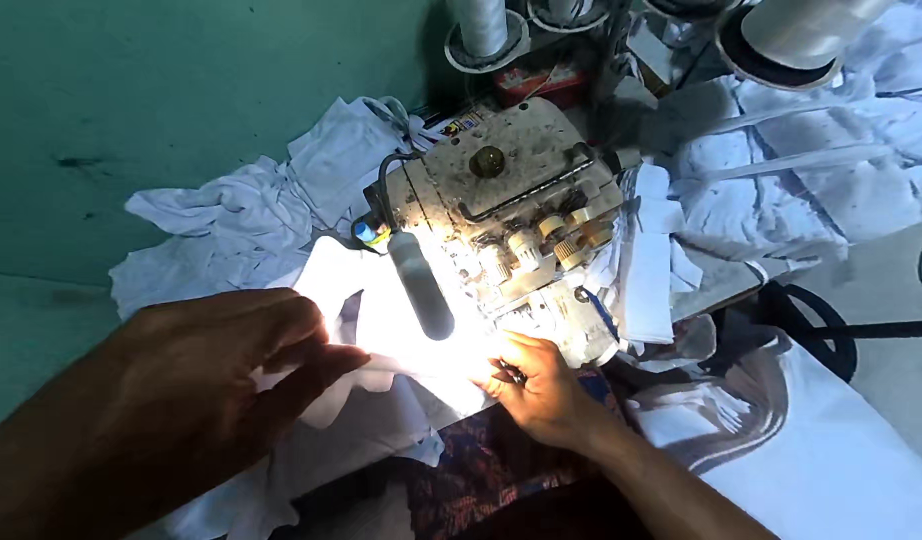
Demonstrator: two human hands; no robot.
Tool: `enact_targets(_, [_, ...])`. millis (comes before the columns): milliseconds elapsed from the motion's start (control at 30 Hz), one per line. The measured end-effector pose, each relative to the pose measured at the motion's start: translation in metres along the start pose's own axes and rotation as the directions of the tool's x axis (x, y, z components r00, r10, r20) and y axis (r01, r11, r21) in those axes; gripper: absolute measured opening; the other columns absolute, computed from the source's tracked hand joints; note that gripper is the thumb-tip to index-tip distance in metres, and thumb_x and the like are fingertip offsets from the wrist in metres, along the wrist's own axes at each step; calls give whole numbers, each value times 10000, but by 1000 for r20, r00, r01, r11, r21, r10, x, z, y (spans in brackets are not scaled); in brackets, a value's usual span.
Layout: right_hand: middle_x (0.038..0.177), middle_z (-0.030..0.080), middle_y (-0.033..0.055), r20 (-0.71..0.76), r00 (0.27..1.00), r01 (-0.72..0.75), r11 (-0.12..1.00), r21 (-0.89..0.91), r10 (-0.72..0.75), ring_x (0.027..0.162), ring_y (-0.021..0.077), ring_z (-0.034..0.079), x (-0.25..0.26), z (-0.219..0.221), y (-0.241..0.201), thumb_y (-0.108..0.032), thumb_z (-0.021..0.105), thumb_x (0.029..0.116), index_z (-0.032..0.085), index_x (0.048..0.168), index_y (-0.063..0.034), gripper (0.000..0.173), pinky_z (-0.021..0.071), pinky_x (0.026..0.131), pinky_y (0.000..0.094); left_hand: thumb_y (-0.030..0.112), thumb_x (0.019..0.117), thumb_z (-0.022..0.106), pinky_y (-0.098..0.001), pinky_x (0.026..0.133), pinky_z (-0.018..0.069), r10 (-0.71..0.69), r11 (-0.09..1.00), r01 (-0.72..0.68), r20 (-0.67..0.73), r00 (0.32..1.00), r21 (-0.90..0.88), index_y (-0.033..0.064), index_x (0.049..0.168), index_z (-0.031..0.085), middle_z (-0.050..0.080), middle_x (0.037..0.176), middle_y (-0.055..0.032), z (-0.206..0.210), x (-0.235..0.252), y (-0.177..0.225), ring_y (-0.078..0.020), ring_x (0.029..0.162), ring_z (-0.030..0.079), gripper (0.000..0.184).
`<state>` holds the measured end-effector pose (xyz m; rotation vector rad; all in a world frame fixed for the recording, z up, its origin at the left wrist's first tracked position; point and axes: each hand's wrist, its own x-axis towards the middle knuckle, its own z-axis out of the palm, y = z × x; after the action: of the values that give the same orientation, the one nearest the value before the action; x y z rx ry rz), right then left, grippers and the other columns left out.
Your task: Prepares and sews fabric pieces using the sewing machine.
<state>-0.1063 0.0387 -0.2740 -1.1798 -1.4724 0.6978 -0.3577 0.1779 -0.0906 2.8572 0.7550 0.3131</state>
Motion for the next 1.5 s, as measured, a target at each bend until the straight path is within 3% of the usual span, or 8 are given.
enact_targets(300, [779, 608, 20, -3, 999, -54, 998, 41, 54, 694, 49, 560, 9, 2, -9, -268, 680, 990, 673, 833, -48, 271, 481, 625, 217, 437, 954, 591, -157, 499, 371, -12, 1000, 12, -1, 1000, -7, 226, 766, 597, 472, 668, 140, 36, 23, 23, 49, 581, 451, 282])
enact_targets(467, [803, 628, 24, 28, 997, -75, 997, -12, 75, 719, 64, 590, 0, -6, -24, -300, 671, 1001, 689, 879, -53, 276, 509, 647, 228, 639, 938, 569, -372, 533, 490, 10, 1000, -10, -12, 1000, 17, 109, 685, 599, 568, 651, -42, 90, 4, 24, -184, 619, 594, 589])
enact_targets(600, [807, 633, 24, 10, 998, -62, 991, -118, 64, 710, 65, 590, -8, -7, -20, -268, 661, 996, 692, 884, -59, 239, 507, 638, 217, 745, 900, 489, -429, 486, 457, -33, 976, 46, -67, 997, 213, 81, 676, 592, 563, 645, -82, 115, -15, 8, -259, 577, 594, 708])
enact_targets(800, [748, 567, 21, -72, 996, -69, 989, -131, 60, 659, 70, 543, -24, 4, -5, -245, 607, 1024, 635, 825, -61, 272, 470, 586, 213, 760, 885, 463, -420, 477, 437, -48, 949, 59, -42, 998, 311, 107, 726, 633, 567, 673, -51, 103, -12, -5, -241, 566, 574, 693])
enact_targets(933, [747, 564, 20, -125, 990, -81, 991, -103, 68, 662, 61, 537, -24, 8, -3, -226, 614, 1019, 636, 824, -55, 260, 467, 590, 203, 700, 848, 513, -486, 513, 499, -108, 937, 105, -11, 994, 334, 80, 1027, 758, 644, 781, -86, 97, -4, -20, -285, 648, 648, 691])
enact_targets(1033, [775, 591, 20, -116, 990, -87, 992, -87, 77, 676, 58, 553, -20, 9, -2, -226, 602, 1028, 652, 850, -57, 251, 481, 604, 205, 682, 862, 499, -505, 510, 491, -144, 922, 132, 5, 990, 363, 97, 1137, 760, 658, 814, -97, 89, 0, -37, -300, 650, 652, 697])
enact_targets(1367, [801, 633, 52, -174, 982, -75, 996, -41, 67, 712, 86, 604, 3, 21, -3, -166, 611, 1008, 666, 859, -29, 210, 523, 649, 233, 632, 890, 607, -527, 566, 545, -129, 965, 108, 76, 989, 239, 180, 1005, 737, 690, 833, -24, 37, 3, -75, -235, 690, 674, 484])
enact_targets(1500, [824, 680, 34, -179, 979, -103, 994, -43, 94, 753, 74, 640, 26, 23, 1, -170, 610, 999, 717, 913, -40, 189, 553, 703, 248, 586, 933, 605, -413, 535, 496, -95, 968, 81, 47, 994, 238, 232, 873, 708, 650, 830, 46, -2, -18, -101, -137, 629, 585, 374])
